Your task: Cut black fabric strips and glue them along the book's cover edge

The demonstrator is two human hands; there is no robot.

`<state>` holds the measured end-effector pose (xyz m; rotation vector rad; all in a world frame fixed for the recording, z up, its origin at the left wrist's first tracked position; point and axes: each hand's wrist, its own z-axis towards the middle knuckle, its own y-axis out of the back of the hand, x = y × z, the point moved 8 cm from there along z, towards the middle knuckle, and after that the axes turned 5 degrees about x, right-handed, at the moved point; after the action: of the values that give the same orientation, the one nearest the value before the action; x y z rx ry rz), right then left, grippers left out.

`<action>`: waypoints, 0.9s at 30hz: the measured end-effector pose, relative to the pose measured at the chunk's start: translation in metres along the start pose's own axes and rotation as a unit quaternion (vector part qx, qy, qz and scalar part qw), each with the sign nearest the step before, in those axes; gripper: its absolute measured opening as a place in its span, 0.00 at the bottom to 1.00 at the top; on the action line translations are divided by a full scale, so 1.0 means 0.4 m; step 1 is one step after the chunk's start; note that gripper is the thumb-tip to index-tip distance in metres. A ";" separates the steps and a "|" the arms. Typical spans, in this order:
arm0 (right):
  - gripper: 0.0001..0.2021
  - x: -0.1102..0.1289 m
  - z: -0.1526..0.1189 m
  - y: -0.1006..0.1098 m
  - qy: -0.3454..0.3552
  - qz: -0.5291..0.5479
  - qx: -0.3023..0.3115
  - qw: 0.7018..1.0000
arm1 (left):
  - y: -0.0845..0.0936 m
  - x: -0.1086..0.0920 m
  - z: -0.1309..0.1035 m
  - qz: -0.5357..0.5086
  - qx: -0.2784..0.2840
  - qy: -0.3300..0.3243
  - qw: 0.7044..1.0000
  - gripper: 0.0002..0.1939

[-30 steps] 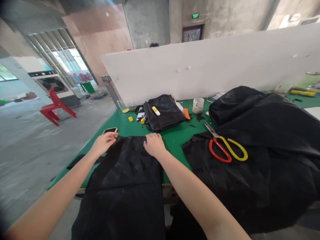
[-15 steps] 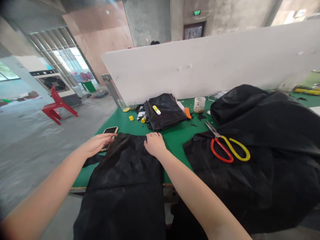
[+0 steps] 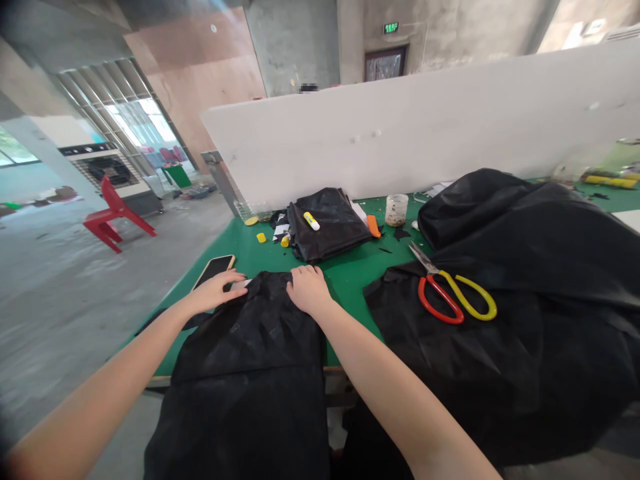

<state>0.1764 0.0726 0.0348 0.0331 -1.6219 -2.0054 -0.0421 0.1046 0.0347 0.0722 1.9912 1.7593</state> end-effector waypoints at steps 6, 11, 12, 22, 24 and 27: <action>0.15 -0.001 -0.002 0.000 0.001 0.003 -0.002 1.000 | 0.017 -0.010 -0.020 0.035 0.007 0.033 0.999 0.25; 0.15 -0.003 -0.003 -0.002 0.000 0.003 -0.002 1.000 | 0.017 -0.025 -0.023 0.077 -0.003 0.017 0.997 0.25; 0.15 -0.003 -0.003 -0.002 0.000 0.003 -0.001 1.000 | 0.016 -0.021 -0.021 0.083 0.000 0.025 0.996 0.25; 0.15 -0.002 -0.006 0.004 0.001 0.004 -0.003 1.000 | 0.021 -0.019 -0.019 0.112 0.055 0.068 0.990 0.26; 0.16 -0.003 -0.007 0.004 0.000 0.005 -0.003 1.000 | 0.021 -0.028 -0.020 0.116 0.062 0.061 0.989 0.27; 0.15 -0.004 -0.007 0.003 0.001 0.006 -0.003 1.000 | 0.025 -0.040 -0.024 0.126 0.064 0.051 0.989 0.26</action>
<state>0.1792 0.0708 0.0347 0.0236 -1.6114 -2.0014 -0.0344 0.0920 0.0496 0.2929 2.2520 1.8158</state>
